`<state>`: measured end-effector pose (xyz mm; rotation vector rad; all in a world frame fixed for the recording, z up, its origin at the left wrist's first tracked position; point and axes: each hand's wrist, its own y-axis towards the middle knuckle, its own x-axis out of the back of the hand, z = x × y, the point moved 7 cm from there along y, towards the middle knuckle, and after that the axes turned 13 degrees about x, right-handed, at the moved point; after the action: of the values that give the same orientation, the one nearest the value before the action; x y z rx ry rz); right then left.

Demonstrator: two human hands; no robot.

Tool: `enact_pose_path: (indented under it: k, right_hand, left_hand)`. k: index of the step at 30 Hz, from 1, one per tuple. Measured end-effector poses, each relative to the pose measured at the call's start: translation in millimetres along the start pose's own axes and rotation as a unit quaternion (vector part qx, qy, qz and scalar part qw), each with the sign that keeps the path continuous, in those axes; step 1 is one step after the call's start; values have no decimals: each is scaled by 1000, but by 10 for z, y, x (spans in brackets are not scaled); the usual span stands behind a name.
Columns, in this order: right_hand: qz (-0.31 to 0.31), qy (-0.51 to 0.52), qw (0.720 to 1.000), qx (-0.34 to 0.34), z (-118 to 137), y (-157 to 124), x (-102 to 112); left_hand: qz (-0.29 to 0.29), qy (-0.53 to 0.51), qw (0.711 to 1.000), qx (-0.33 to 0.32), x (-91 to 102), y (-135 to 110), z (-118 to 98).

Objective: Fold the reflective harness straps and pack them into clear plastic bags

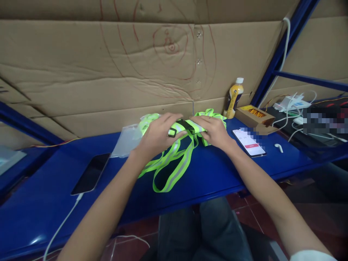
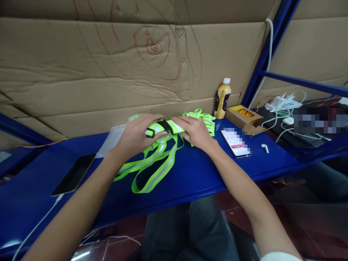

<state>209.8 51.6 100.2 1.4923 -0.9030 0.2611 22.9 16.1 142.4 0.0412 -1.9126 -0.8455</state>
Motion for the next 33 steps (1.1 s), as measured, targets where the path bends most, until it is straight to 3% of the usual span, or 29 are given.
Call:
enact_pose_path:
  k: [3,6,8,10,12,14,19,23,26,30,33]
  right_hand:
    - [-47,-57,997,-6,-32,-79,-28]
    - [-82,-82,993,-37,-53,-111,-31]
    - [-89,-65,993,-30,-8,-68,-8]
    - [-65,-8,998,-7,69,19,-10]
    - [-31,70,997,3,130,97,-37]
    - [-24,130,991,-12,139,133,-75]
    - [-41,214,974,-60,61,60,-292]
    - [-28,246,967,-65,50,37,-355]
    - [-5,222,974,-39,87,87,-292]
    - [-26,147,988,34,184,127,-159]
    - [-61,53,995,66,240,100,-85]
  left_hand:
    - [27,-147,979,141,-91,57,247]
    - [112,-296,917,242,-261,78,398]
    - [125,-370,879,273,-288,78,454]
    - [71,-385,882,261,-175,83,490]
    - [6,-332,918,215,-2,73,461]
    - [-21,-271,948,166,106,44,369]
    - [3,-195,976,94,48,-41,107]
    - [24,-158,985,72,-68,-67,84]
    - [67,-215,970,95,-148,-62,208]
    - [132,-331,909,218,-311,-92,450]
    - [177,-396,858,276,-421,-145,503]
